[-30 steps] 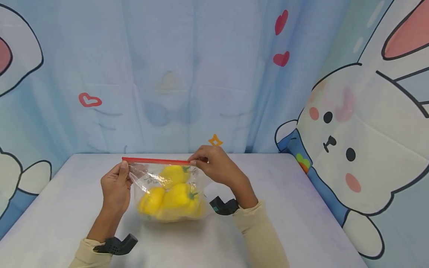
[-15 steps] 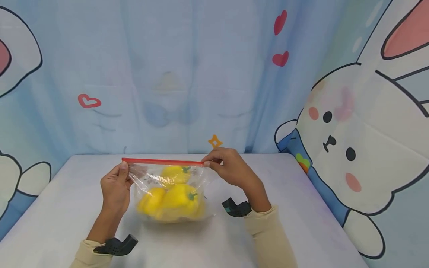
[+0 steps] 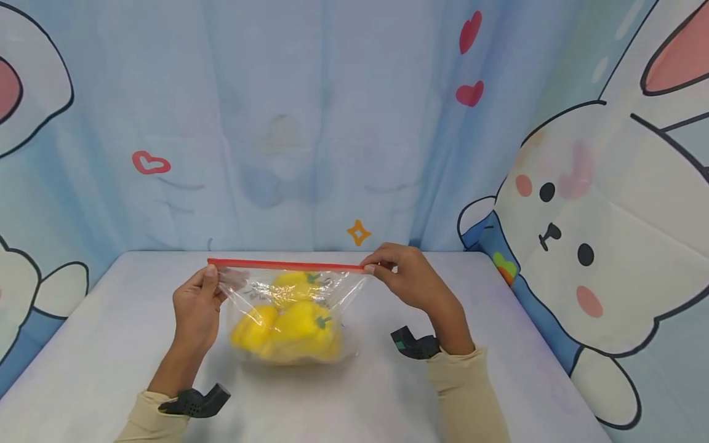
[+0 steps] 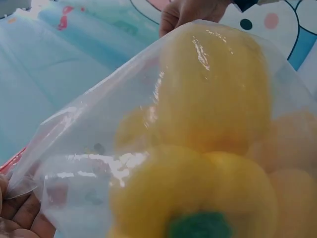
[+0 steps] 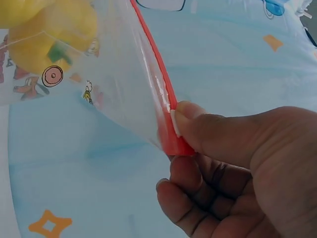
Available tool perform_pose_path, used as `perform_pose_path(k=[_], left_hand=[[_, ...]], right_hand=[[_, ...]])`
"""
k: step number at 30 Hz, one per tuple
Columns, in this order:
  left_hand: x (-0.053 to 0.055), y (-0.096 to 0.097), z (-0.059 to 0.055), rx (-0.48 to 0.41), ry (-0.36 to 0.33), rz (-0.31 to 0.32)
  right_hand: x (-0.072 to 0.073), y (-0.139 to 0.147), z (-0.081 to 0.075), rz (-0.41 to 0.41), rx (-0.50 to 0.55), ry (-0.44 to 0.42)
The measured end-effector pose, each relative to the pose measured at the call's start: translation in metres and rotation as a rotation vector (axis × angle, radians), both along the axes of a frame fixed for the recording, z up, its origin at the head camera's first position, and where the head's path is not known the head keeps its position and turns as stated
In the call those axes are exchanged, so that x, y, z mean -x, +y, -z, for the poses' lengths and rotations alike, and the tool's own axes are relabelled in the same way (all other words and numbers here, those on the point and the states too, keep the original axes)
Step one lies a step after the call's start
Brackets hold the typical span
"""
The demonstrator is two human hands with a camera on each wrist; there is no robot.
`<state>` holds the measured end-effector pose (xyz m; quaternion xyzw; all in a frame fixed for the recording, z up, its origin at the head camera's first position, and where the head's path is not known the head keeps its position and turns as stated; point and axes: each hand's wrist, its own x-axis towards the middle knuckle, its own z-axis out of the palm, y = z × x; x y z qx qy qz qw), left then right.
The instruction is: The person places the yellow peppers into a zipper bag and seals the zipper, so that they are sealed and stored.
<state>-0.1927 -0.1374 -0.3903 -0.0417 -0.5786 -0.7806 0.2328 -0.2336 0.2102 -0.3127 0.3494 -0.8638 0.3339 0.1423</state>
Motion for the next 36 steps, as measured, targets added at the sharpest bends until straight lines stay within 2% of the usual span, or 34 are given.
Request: perform_pose_path(k=[3,6,8,10,13,15,17,19,23,26,29,31,33,36], left_hand=[[0.002,-0.006,0.003,0.002,-0.021,0.098],[0.004,-0.015,0.008,0.037,-0.041,0.279],[0.005,-0.02,0.015,0.119,-0.07,0.398],[0.007,-0.022,0.021,0.235,-0.111,0.482],[0.009,-0.022,0.031,0.402,-0.187,0.539],[0.01,-0.021,0.035,0.468,-0.218,0.557],[0.01,-0.021,0.037,0.495,-0.219,0.574],[0.01,-0.021,0.038,0.508,-0.212,0.588],[0.011,-0.024,0.042,0.503,-0.194,0.667],[0.013,-0.027,0.046,0.514,-0.162,0.739],[0.013,-0.029,0.048,0.53,-0.151,0.77],[0.014,-0.03,0.051,0.523,-0.165,0.79],[0.014,-0.03,0.054,0.507,-0.187,0.805],[0.014,-0.029,0.057,0.494,-0.204,0.789]], right_hand=[[0.005,-0.001,0.006,-0.016,0.03,0.014],[0.01,-0.003,0.013,-0.02,0.073,0.012],[0.013,-0.005,0.016,-0.014,0.111,0.014],[0.016,-0.006,0.02,-0.011,0.156,0.018],[0.019,-0.009,0.027,0.002,0.227,0.024],[0.021,-0.01,0.036,0.023,0.285,0.006],[0.022,-0.012,0.048,0.051,0.365,-0.048],[0.025,-0.014,0.062,0.067,0.466,-0.146],[0.028,-0.021,0.093,-0.015,0.665,-0.417],[0.026,-0.023,0.112,-0.124,0.58,-0.579],[0.022,-0.026,0.124,-0.274,0.366,-0.683],[0.02,-0.029,0.129,-0.367,0.227,-0.718],[0.019,-0.033,0.132,-0.44,0.161,-0.747],[0.017,-0.039,0.135,-0.453,0.126,-0.742]])
